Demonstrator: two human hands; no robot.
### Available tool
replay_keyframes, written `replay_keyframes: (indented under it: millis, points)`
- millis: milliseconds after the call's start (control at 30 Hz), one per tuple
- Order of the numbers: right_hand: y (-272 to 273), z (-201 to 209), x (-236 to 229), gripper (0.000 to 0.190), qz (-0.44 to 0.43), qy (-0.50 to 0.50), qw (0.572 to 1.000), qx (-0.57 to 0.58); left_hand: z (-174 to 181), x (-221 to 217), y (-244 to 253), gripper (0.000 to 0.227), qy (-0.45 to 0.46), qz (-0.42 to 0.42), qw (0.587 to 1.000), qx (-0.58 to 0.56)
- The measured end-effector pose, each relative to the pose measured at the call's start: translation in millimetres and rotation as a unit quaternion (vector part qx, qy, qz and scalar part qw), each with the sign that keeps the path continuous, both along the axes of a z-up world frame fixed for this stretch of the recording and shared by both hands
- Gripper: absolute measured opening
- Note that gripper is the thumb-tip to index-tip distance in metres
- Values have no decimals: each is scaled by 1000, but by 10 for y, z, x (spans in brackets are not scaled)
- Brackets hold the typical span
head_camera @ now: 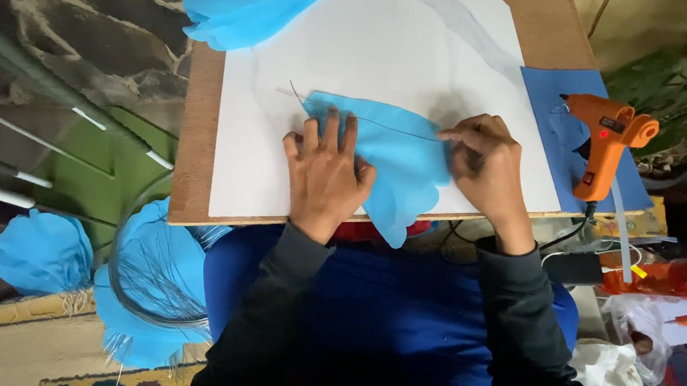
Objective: Attaching thin metal wires to blue fabric petals using a hot glue gun to create a frame for the petals.
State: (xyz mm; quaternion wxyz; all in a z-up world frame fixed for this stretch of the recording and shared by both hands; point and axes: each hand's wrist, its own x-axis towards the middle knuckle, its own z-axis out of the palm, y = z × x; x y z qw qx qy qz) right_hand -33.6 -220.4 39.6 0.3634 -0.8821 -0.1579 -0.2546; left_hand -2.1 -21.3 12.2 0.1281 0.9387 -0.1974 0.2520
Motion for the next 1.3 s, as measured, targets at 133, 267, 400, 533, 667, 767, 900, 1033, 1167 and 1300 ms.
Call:
replay_keyframes:
  millis: [133,267,400,533,667,767,900,1033,1167,1300]
  points:
    - [8,-12,1,23,-11,8,1000,-13,-21,10,-3,50,12,-4,1000,-1]
    - [16,-24,10,23,-18,13,999,-33,-22,7,-1,51,17,0,1000,0]
    - [-1,-61,28,25,-22,8,999,-49,-49,19,1,50,13,3,1000,1]
    - [-4,-97,27,26,-35,6,996,-78,-29,5,10,50,14,-5,1000,-15]
    - [31,-62,0,27,-37,2,996,-85,-15,-1,11,51,13,-4,1000,-19]
    - [16,-85,5,27,-34,2,995,-94,-44,-3,10,50,3,0,1000,-28]
    - [22,-99,7,28,-34,-5,994,-106,-86,15,17,49,-11,3,1000,-30]
    - [-1,-123,24,29,-31,-11,994,-107,-74,17,2,51,-2,4,1000,-19]
    - [2,-115,27,31,-29,-6,994,-104,-58,16,6,52,1,5,1000,-11]
    - [-6,-112,30,31,-19,-8,995,-97,-58,20,6,52,26,4,1000,-7]
